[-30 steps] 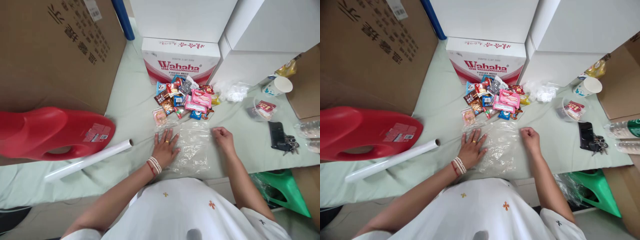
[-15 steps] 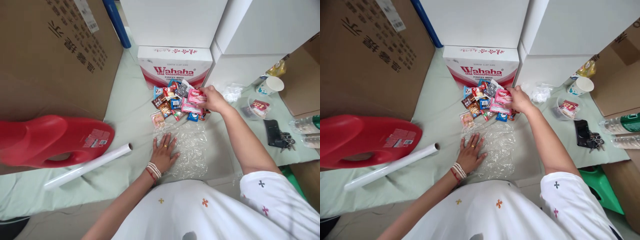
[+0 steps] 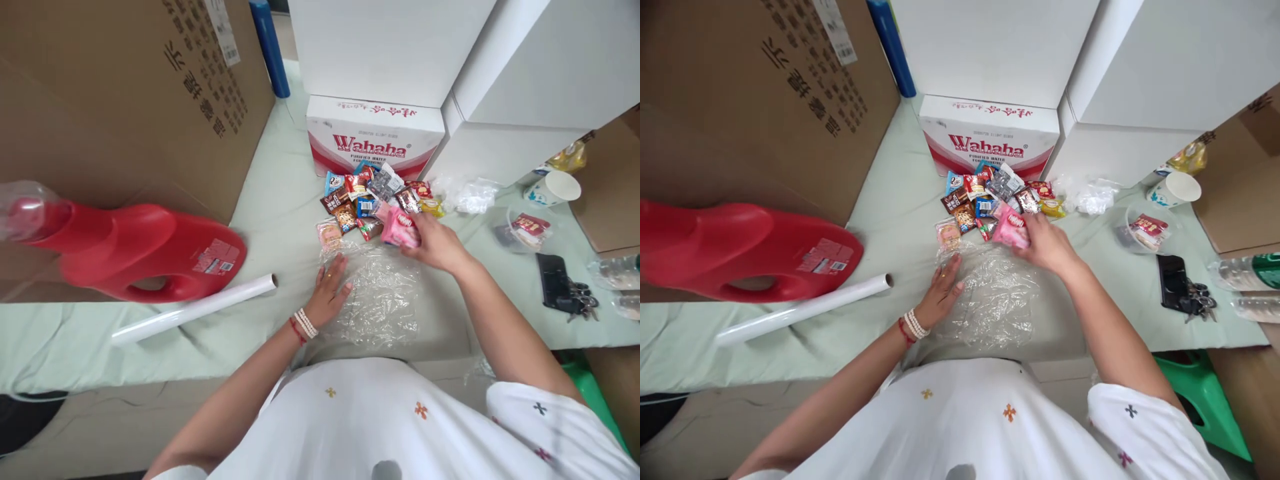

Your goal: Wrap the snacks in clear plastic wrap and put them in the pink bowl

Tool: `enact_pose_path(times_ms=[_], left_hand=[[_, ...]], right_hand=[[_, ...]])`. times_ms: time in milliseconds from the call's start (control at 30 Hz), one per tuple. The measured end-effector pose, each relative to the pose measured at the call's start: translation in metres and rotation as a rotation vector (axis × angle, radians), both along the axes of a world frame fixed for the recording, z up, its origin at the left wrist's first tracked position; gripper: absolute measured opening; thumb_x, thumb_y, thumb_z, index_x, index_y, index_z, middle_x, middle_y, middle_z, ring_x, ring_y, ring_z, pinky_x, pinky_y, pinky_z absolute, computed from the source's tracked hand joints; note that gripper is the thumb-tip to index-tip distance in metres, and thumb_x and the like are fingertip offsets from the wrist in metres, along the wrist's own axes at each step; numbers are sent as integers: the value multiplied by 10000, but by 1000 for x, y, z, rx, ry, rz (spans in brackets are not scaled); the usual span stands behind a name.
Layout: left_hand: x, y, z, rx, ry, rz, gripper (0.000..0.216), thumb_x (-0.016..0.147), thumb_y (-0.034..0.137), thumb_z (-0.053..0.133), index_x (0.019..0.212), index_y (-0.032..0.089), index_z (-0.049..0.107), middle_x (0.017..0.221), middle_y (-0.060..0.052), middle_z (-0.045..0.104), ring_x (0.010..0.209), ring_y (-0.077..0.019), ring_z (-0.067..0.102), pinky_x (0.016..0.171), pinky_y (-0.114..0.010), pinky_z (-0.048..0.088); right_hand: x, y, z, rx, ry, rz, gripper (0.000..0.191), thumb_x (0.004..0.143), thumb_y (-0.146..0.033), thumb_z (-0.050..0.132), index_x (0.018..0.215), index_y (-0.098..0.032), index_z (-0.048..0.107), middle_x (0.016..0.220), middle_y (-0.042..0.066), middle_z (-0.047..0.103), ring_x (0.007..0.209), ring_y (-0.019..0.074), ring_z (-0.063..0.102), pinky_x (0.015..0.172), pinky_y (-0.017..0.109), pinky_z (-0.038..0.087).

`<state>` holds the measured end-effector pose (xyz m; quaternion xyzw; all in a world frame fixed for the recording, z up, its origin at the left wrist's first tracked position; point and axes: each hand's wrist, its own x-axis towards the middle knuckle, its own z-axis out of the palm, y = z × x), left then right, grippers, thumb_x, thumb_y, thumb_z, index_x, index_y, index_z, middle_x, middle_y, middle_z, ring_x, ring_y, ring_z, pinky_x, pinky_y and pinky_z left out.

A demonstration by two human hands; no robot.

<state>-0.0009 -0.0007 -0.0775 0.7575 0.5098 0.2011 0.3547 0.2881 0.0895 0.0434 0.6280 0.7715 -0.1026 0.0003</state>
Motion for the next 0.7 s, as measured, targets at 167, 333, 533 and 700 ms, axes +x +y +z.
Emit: enact_pose_path(times_ms=[167, 333, 533, 700], left_hand=[[-11, 8, 5, 6, -151, 11, 657, 1060, 535, 288, 1649, 258, 192, 1722, -119, 208, 1597, -237, 188, 1291, -504, 198], [-30, 0, 31, 190, -121, 71, 620, 1012, 467, 490, 1585, 267, 366, 1694, -115, 297, 1581, -282, 241, 1268, -533, 273], [-62, -39, 44, 241, -34, -326, 527, 944, 394, 572, 1455, 271, 527, 1541, -141, 527, 1467, -292, 447, 1250, -576, 275], [-75, -51, 19, 136, 39, -481, 300, 957, 401, 604, 1208, 259, 689, 1451, -145, 617, 1406, -291, 526, 1232, -569, 279]], right_hand=[[-55, -50, -19, -218, -21, 241, 678, 790, -434, 786, 1373, -204, 526, 1280, 149, 620, 1014, 295, 678, 763, 311, 495], [-78, -61, -36, -276, -13, 238, 786, 791, -408, 818, 1458, -206, 453, 1406, 180, 540, 1068, 317, 680, 787, 350, 530], [-29, -116, -38, -221, 311, 391, 527, 926, -526, 665, 1349, -234, 551, 1337, 152, 574, 1181, 309, 593, 892, 421, 533], [2, -176, -74, -193, 481, 397, 185, 1005, -359, 559, 1069, -236, 680, 1122, 120, 666, 1023, 273, 597, 895, 460, 512]])
